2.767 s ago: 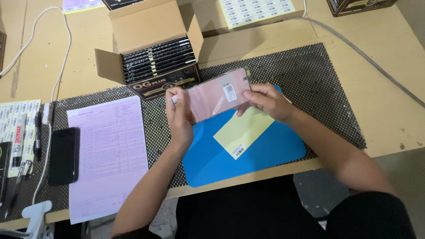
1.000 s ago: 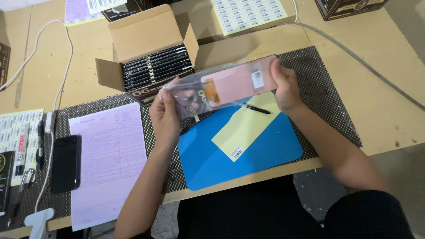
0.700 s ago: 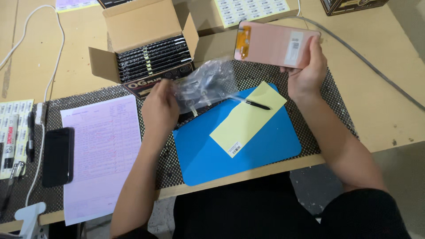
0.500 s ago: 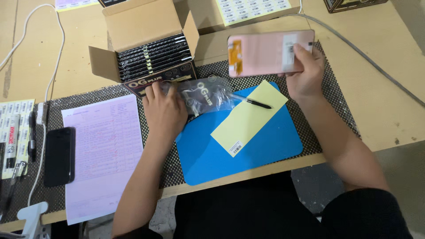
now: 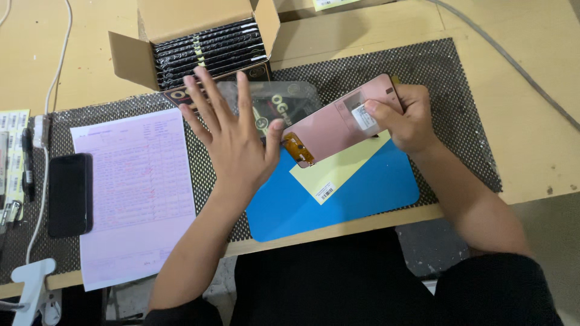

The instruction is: The person removes a smartphone screen from a plastic bag, places it into a black cardboard box labeled OG PLUS, and seals the box. The person repeats this process with a second screen, then picks up a third screen and begins the same packaging sequence.

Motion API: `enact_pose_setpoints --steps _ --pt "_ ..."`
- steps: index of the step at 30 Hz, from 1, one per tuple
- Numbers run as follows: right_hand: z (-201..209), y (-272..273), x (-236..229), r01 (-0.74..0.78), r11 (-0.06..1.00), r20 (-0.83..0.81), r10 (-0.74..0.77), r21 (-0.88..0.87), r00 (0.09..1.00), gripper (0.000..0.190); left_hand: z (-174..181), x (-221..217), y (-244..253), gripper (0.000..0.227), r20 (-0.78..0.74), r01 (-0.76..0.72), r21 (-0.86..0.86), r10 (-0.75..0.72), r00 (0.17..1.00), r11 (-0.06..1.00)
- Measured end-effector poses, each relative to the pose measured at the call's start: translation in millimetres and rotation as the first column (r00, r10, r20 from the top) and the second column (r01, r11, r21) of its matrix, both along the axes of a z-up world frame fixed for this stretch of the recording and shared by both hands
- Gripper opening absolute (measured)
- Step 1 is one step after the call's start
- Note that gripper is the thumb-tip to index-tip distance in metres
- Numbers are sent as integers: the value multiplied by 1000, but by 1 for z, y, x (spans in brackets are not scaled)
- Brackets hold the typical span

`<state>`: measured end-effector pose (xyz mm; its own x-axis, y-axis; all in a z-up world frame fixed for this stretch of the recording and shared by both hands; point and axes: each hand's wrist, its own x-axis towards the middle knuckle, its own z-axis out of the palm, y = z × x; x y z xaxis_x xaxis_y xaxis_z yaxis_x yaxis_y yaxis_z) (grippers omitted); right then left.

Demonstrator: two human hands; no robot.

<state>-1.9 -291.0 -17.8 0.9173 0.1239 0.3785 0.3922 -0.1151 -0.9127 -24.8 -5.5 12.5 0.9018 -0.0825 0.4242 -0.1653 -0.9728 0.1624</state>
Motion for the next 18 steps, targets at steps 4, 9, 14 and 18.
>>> enact_pose_setpoints --steps 4,9,14,18 --pt "-8 -3 3 37 999 -41 -36 34 999 34 0 0 4 95 13 -133 -71 134 991 989" --pt "-8 1 7 -11 986 56 2 165 998 40 9 3 7 55 366 567 -449 -437 822 691" --pt "-2 1 8 -21 990 57 13 139 998 37 -8 -6 -6 36 5 376 -842 -692 722 387" --pt "32 26 -4 -187 893 23 194 410 981 24 -13 -6 -14 18 -33 190 -958 -744 667 214"
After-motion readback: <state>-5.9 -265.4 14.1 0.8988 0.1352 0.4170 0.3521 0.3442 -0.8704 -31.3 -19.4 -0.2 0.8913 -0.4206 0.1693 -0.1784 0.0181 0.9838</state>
